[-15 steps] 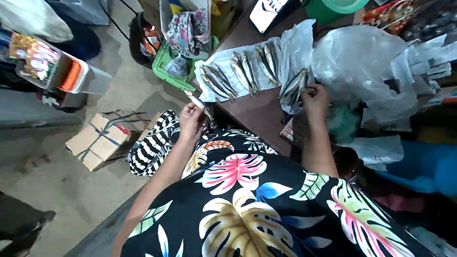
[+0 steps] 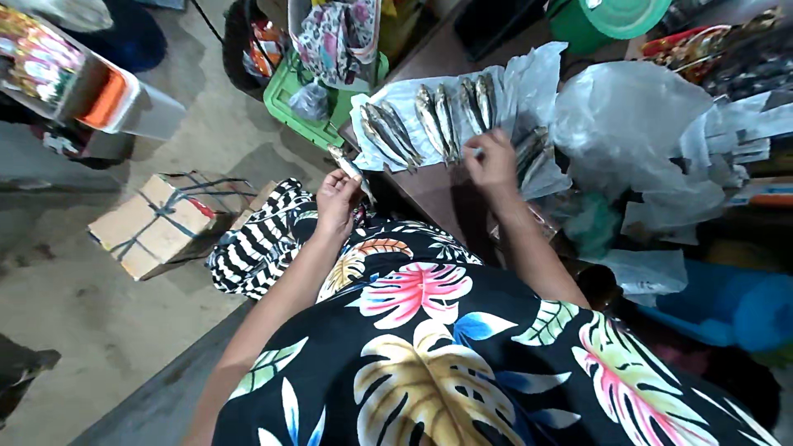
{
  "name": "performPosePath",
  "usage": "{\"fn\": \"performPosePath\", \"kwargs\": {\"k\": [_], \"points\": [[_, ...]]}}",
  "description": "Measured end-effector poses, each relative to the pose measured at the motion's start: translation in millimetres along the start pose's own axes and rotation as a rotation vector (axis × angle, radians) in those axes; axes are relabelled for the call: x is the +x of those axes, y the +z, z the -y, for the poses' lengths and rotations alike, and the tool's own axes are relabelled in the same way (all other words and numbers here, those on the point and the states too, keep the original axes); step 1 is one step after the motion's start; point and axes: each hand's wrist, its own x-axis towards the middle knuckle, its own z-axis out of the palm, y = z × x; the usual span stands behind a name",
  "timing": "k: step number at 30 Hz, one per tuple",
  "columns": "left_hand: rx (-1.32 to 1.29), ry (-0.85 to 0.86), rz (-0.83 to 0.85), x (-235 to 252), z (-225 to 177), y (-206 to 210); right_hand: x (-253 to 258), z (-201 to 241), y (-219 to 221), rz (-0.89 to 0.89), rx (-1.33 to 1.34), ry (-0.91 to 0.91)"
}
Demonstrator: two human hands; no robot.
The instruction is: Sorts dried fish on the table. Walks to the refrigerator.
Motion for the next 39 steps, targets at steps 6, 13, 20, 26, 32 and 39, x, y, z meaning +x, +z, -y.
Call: {"fn": "performPosePath", "kwargs": {"k": [6,13,20,26,32,39], "points": [[-0.005,0.009,-0.01,-2,-2,-4,46,56,54,0.185,-0.029,-0.188],[0.008,0.02,-0.032,-2,-6,-13,57,81,65,0.219,-0.152,-0.118],[0.009,0.015,-0.007,3,-4,-16,57,83,68,0.211,-0.151,-0.13],[0.007,0.003,-0.007,4,-5,-15,54,79,73,0.168,-0.124,-0.128],[-0.014,-0.002,-0.017,8,-5,-13,58,70,74,0.168,-0.025,-0.136],[0.013,-0.015,-0.015,11,-4,-13,58,59,57,0.108,0.315,-0.029]]}}
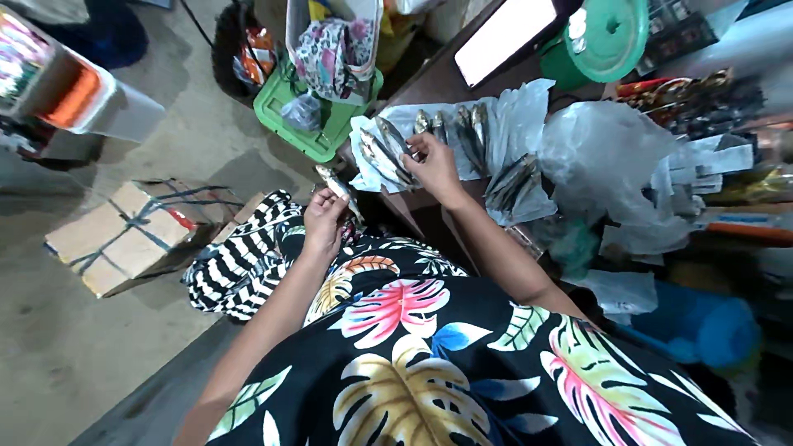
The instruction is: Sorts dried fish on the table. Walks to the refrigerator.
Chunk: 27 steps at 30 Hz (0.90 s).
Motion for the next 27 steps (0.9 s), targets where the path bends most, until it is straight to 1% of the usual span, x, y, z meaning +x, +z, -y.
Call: {"fn": "performPosePath", "kwargs": {"k": [5,11,15,19,27], "points": [[-0.014,-0.005,-0.024,3,1,0,-5,-3,-27,-0.042,0.177,0.075],[-0.009,-0.006,-0.013,4,2,1,-10,-12,-52,-0.132,0.255,0.072],[-0.005,-0.011,-0.02,2,0,1,-12,-15,-55,-0.165,0.334,0.069],[-0.006,-0.015,-0.012,3,0,0,-14,-15,-54,-0.154,0.378,0.105],[-0.015,-0.002,-0.014,3,2,-1,-14,-13,-49,-0.134,0.398,0.109]]}}
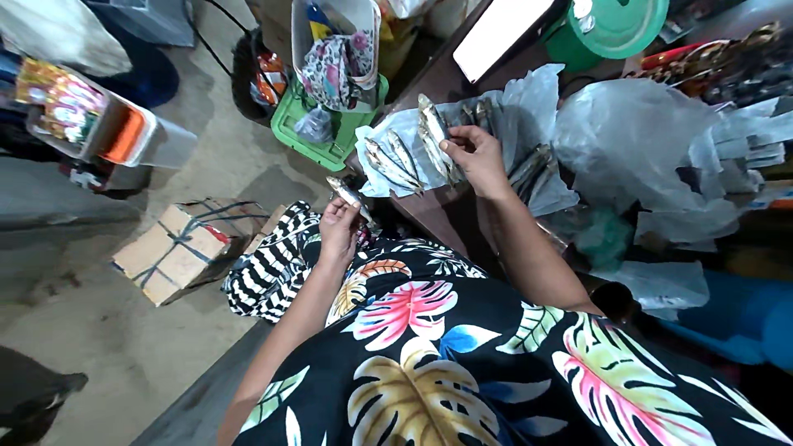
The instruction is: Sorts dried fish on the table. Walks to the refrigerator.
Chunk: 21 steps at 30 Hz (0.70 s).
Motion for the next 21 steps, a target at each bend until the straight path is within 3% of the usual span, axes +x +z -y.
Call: {"fn": "performPosePath", "kwargs": {"k": [12,21], "points": [[0.019,0.005,0.017,-4,-2,1,-1,-3,-7,-0.015,0.068,0.049],[-0.009,-0.003,-0.001,-4,-3,2,-5,-7,12,0.125,0.245,0.153]]}}
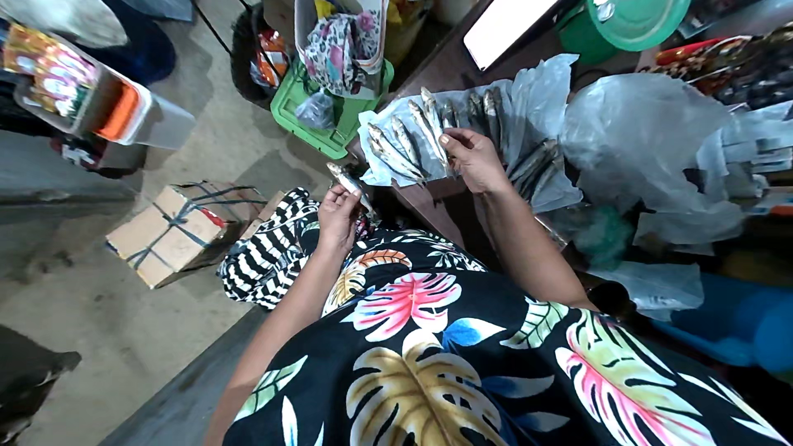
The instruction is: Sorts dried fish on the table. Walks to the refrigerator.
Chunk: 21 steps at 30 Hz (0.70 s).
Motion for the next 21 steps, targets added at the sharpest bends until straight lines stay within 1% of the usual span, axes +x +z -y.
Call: {"fn": "performPosePath", "kwargs": {"k": [3,9,13,17,21], "points": [[0.003,0.0,-0.002,0,0,0,0,0,4,0.03,0.016,0.015],[-0.004,0.003,0.012,1,0,-1,5,-5,12,0.032,-0.07,-0.003],[0.001,0.0,0.011,1,-1,-1,14,-11,22,0.023,-0.209,-0.017],[0.031,0.006,0.002,1,-1,-3,18,-13,36,0.054,-0.384,-0.016],[0.04,-0.002,-0.007,1,-3,-1,18,-16,41,0.021,-0.448,-0.04]]}}
